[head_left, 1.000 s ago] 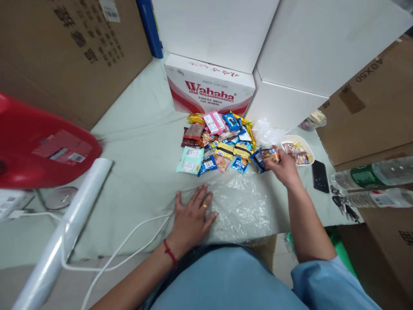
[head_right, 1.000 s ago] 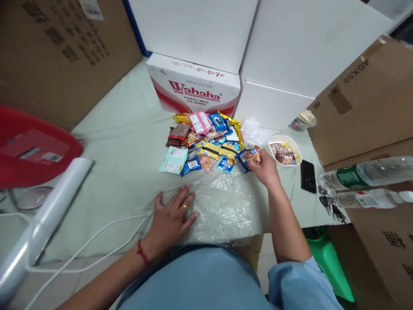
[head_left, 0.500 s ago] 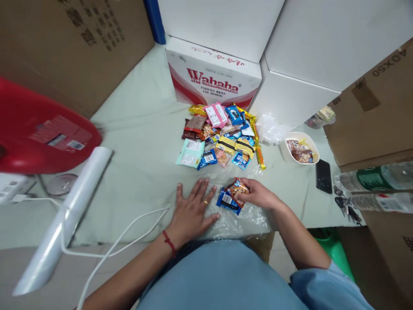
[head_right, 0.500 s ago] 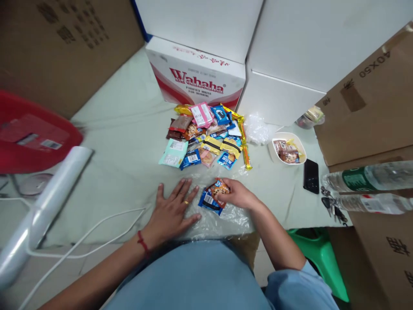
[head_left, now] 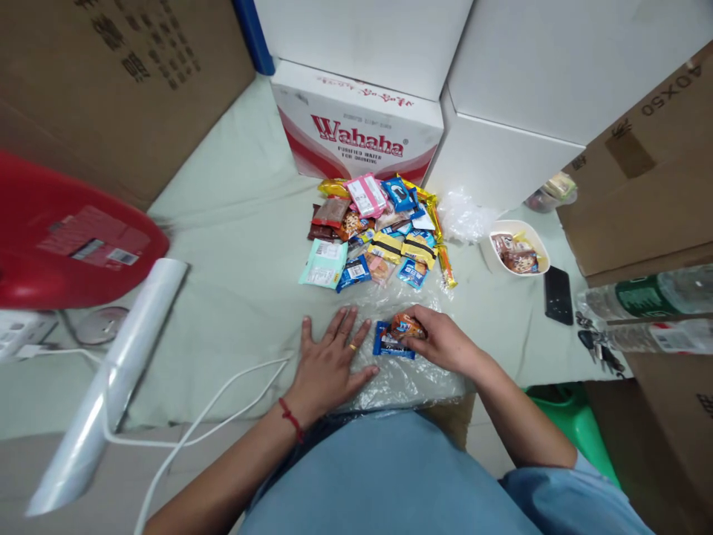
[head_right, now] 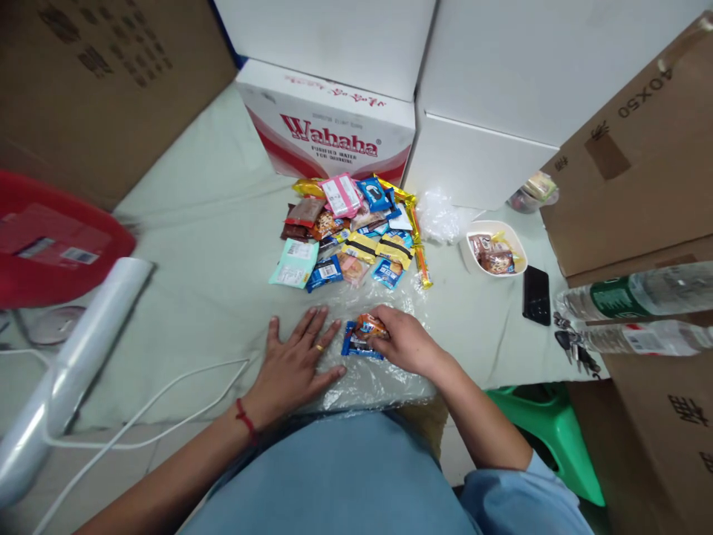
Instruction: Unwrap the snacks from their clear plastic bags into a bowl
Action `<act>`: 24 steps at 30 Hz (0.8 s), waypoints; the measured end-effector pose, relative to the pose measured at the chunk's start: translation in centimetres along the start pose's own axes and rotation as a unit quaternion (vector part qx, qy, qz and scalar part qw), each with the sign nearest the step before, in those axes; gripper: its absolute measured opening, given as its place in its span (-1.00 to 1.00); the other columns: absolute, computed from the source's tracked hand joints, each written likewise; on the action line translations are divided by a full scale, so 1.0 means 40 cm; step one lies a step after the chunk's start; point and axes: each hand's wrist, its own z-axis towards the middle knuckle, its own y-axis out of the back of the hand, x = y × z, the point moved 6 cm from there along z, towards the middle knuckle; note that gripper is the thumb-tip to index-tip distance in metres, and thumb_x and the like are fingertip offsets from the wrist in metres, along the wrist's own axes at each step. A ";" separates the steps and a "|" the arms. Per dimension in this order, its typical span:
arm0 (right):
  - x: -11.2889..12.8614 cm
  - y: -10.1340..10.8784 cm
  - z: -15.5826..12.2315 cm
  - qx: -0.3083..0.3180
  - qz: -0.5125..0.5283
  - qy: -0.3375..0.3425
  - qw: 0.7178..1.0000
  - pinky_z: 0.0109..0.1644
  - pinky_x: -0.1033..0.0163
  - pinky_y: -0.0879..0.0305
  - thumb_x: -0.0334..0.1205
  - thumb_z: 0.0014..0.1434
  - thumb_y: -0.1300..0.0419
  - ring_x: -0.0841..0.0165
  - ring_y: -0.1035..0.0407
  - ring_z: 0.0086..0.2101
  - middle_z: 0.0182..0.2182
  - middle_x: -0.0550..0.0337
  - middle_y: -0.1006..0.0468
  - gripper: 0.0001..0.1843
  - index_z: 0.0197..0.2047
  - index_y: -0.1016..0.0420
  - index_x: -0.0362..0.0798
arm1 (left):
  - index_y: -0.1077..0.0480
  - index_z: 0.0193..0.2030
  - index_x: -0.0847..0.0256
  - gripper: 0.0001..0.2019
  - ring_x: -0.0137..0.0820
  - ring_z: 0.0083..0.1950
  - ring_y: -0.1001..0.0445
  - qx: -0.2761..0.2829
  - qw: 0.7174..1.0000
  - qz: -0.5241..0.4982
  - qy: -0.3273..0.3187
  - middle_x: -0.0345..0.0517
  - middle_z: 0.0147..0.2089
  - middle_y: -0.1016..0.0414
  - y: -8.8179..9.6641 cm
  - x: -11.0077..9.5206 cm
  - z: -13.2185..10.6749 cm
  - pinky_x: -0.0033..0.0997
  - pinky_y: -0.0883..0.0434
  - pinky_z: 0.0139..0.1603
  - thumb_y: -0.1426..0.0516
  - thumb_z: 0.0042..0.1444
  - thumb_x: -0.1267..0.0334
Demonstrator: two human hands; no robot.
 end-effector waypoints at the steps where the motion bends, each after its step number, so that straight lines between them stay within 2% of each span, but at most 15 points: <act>1: 0.010 -0.004 0.002 -0.033 -0.055 0.020 0.998 0.09 0.08 -0.33 -0.26 0.31 -0.19 0.15 -0.42 -0.02 0.01 0.01 -0.59 -0.67 0.13 -0.50 0.00 | -0.04 0.54 -0.10 -0.18 0.01 0.61 0.06 0.000 1.000 -0.001 0.000 0.04 0.60 0.00 0.000 -0.001 0.000 0.43 0.51 0.48 -0.07 0.22 -0.33; 3: 0.028 -0.024 -0.004 -0.077 -0.158 0.055 0.983 0.17 -0.02 -0.27 -0.30 0.38 -0.10 0.09 -0.34 0.08 0.18 -0.09 -0.50 -0.64 0.19 -0.50 0.00 | -0.04 0.54 -0.09 -0.18 0.02 0.60 0.06 -0.002 1.000 -0.004 0.000 0.04 0.59 -0.01 -0.001 -0.001 0.000 0.43 0.50 0.48 -0.08 0.22 -0.32; 4: 0.033 -0.041 -0.012 -0.077 -0.198 0.067 0.975 0.19 -0.06 -0.24 -0.29 0.41 -0.07 0.06 -0.30 0.12 0.26 -0.10 -0.44 -0.62 0.23 -0.48 0.02 | -0.04 0.54 -0.09 -0.19 0.02 0.60 0.05 -0.004 1.000 -0.004 0.001 0.04 0.59 -0.02 -0.002 -0.001 -0.001 0.44 0.49 0.48 -0.09 0.23 -0.30; 6: 0.039 -0.078 -0.036 -0.044 -0.244 0.088 0.965 0.19 -0.13 -0.22 -0.17 0.43 -0.10 0.01 -0.27 0.15 0.35 -0.09 -0.34 -0.57 0.32 -0.41 0.04 | -0.01 0.55 -0.07 -0.22 0.00 0.60 0.03 -0.009 1.000 -0.003 0.002 0.05 0.59 -0.01 -0.003 -0.001 -0.002 0.44 0.49 0.48 -0.07 0.27 -0.24; 8: 0.044 -0.100 -0.061 -0.015 -0.236 0.108 0.966 0.19 -0.15 -0.22 -0.02 0.40 -0.17 -0.02 -0.26 0.17 0.38 -0.09 -0.30 -0.46 0.38 -0.34 0.05 | 0.02 0.56 -0.04 -0.23 -0.01 0.60 0.03 -0.011 1.000 -0.003 0.000 0.07 0.60 0.03 -0.005 -0.001 -0.003 0.44 0.50 0.47 -0.06 0.30 -0.20; 10: 0.044 -0.094 -0.070 -0.033 -0.201 0.104 0.974 0.20 -0.14 -0.24 0.05 0.37 -0.20 0.00 -0.26 0.18 0.38 -0.10 -0.29 -0.38 0.41 -0.29 0.06 | 0.03 0.57 -0.04 -0.22 -0.01 0.60 0.04 -0.009 1.000 -0.006 -0.002 0.08 0.60 0.04 -0.007 -0.001 -0.004 0.46 0.49 0.47 -0.06 0.30 -0.20; 13: 0.029 -0.069 -0.043 -0.070 -0.164 0.060 0.982 0.21 -0.14 -0.25 0.02 0.33 -0.25 -0.01 -0.28 0.15 0.30 -0.14 -0.35 -0.30 0.45 -0.23 0.06 | 0.05 0.57 -0.01 -0.18 0.04 0.61 0.08 -0.008 1.000 -0.004 -0.001 0.11 0.60 0.03 -0.009 0.001 -0.004 0.48 0.46 0.47 -0.08 0.27 -0.22; 16: 0.005 -0.060 0.003 -0.037 -0.158 0.002 0.987 0.16 -0.09 -0.29 0.02 0.21 -0.38 0.01 -0.31 0.04 0.09 -0.13 -0.47 -0.21 0.42 -0.29 -0.02 | 0.07 0.58 0.11 -0.13 0.06 0.61 0.08 -0.005 1.000 0.004 0.002 0.19 0.60 0.05 -0.013 0.003 -0.004 0.49 0.46 0.46 -0.07 0.26 -0.26; 19: -0.003 -0.056 0.021 -0.008 -0.156 -0.034 0.987 0.08 0.03 -0.30 -0.02 0.12 -0.46 0.09 -0.30 -0.05 -0.10 -0.02 -0.47 -0.30 0.28 -0.46 -0.02 | 0.08 0.58 0.22 -0.08 0.05 0.60 0.05 -0.005 1.000 0.007 0.004 0.25 0.59 0.05 -0.017 0.002 -0.004 0.48 0.49 0.46 -0.03 0.26 -0.30; 21: 0.007 -0.059 0.013 -0.012 -0.156 -0.036 0.987 0.06 0.06 -0.27 -0.06 0.09 -0.48 0.11 -0.29 -0.06 -0.11 0.02 -0.46 -0.35 0.23 -0.50 0.02 | 0.09 0.58 0.27 -0.07 0.04 0.60 0.04 -0.009 1.000 0.007 0.005 0.27 0.58 0.03 -0.018 0.002 -0.005 0.48 0.48 0.47 -0.02 0.27 -0.30; 24: 0.029 -0.078 -0.009 -0.034 -0.194 -0.021 0.980 0.08 0.01 -0.23 -0.09 0.09 -0.49 0.04 -0.25 0.02 0.01 -0.04 -0.45 -0.35 0.23 -0.47 0.05 | 0.09 0.57 0.31 -0.06 0.06 0.60 0.04 -0.021 1.000 0.011 0.002 0.31 0.57 0.00 -0.019 0.002 -0.007 0.48 0.45 0.48 -0.01 0.27 -0.30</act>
